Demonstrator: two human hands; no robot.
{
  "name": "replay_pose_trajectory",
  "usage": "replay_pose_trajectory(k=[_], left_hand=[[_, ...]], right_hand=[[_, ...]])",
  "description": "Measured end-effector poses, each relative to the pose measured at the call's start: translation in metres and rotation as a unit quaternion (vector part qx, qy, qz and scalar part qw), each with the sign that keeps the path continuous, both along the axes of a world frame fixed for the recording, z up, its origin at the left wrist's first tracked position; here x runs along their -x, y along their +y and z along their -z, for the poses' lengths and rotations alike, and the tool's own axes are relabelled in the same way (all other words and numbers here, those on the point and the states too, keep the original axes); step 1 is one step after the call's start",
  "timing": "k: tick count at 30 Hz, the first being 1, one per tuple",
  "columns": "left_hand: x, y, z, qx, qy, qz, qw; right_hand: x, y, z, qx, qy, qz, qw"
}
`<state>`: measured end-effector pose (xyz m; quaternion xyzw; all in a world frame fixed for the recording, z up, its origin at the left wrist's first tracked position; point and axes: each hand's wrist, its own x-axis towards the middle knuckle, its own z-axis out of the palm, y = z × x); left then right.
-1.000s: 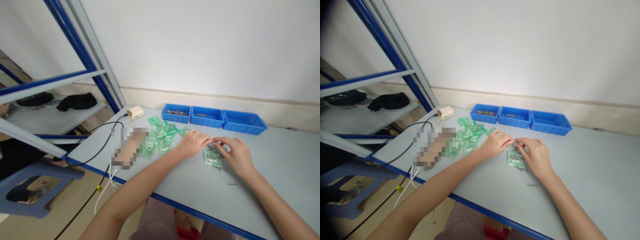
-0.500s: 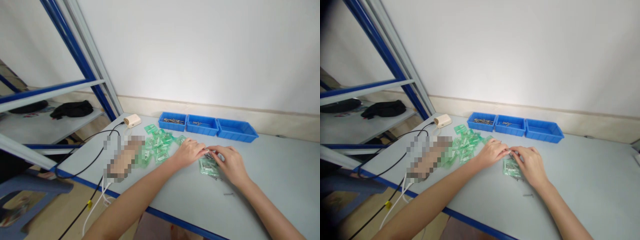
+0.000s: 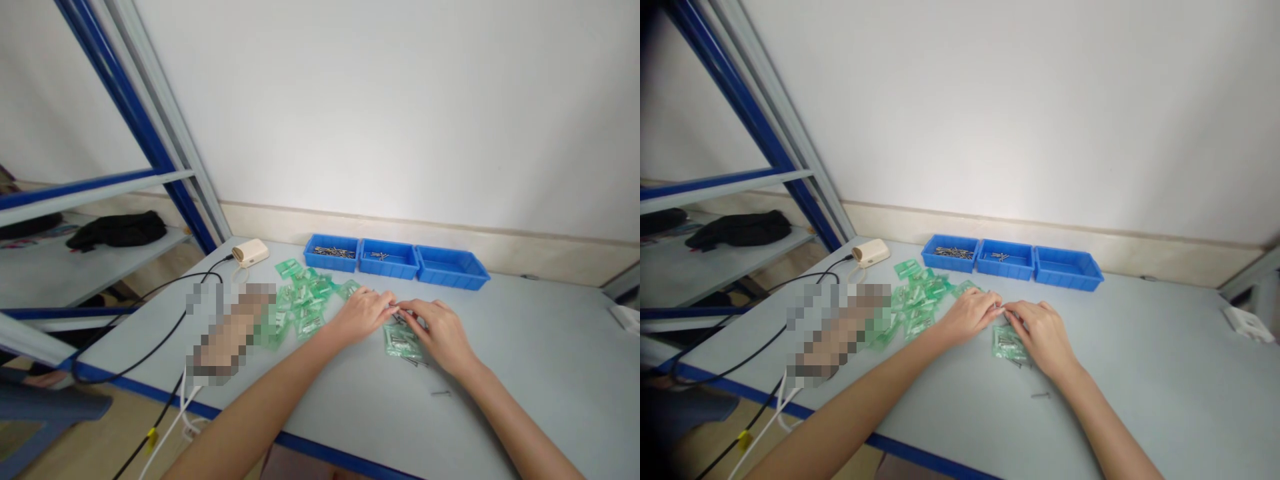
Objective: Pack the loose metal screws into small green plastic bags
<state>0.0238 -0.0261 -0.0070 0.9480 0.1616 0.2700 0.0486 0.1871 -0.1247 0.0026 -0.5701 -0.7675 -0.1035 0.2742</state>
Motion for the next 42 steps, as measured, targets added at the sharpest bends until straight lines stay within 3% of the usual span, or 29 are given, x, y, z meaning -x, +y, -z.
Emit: replay_pose_trajectory(k=[4,9,15,23,27,31,34,36,38,42], left_hand=[[-0.001,0.001,-0.001,-0.038,0.038,0.001,0.999],[-0.002,0.001,0.002,-0.034,0.034,-0.001,0.999],[-0.004,0.002,0.007,-0.044,0.052,0.001,0.998],[0.001,0.003,0.004,-0.013,-0.039,-0.008,0.999],[0.006,0.01,0.001,0.052,-0.083,-0.055,0.994],[0.007,0.014,0.0,0.071,-0.089,-0.076,0.991],[0.007,0.015,0.0,0.062,-0.071,-0.073,0.993],[0.008,0.014,-0.001,0.053,-0.068,-0.066,0.994],[0.009,0.013,-0.002,0.043,-0.072,-0.06,0.995],[0.006,0.007,-0.003,0.011,-0.07,-0.052,0.996]], right_hand=[[0.0,0.001,0.0,0.015,-0.001,0.0,1.0],[0.0,-0.001,0.0,-0.038,-0.015,0.025,0.999],[-0.004,0.001,0.0,-0.01,0.011,0.032,0.999],[0.0,0.006,0.0,-0.033,-0.016,0.021,0.999],[-0.01,0.04,-0.019,-0.001,-0.07,0.073,0.995],[-0.027,0.09,-0.055,0.009,-0.097,0.14,0.985],[-0.035,0.103,-0.079,-0.013,-0.092,0.186,0.978],[-0.038,0.087,-0.088,-0.019,-0.091,0.203,0.975],[-0.038,0.054,-0.086,0.002,-0.099,0.206,0.973],[-0.033,-0.036,-0.047,0.104,-0.1,0.236,0.961]])
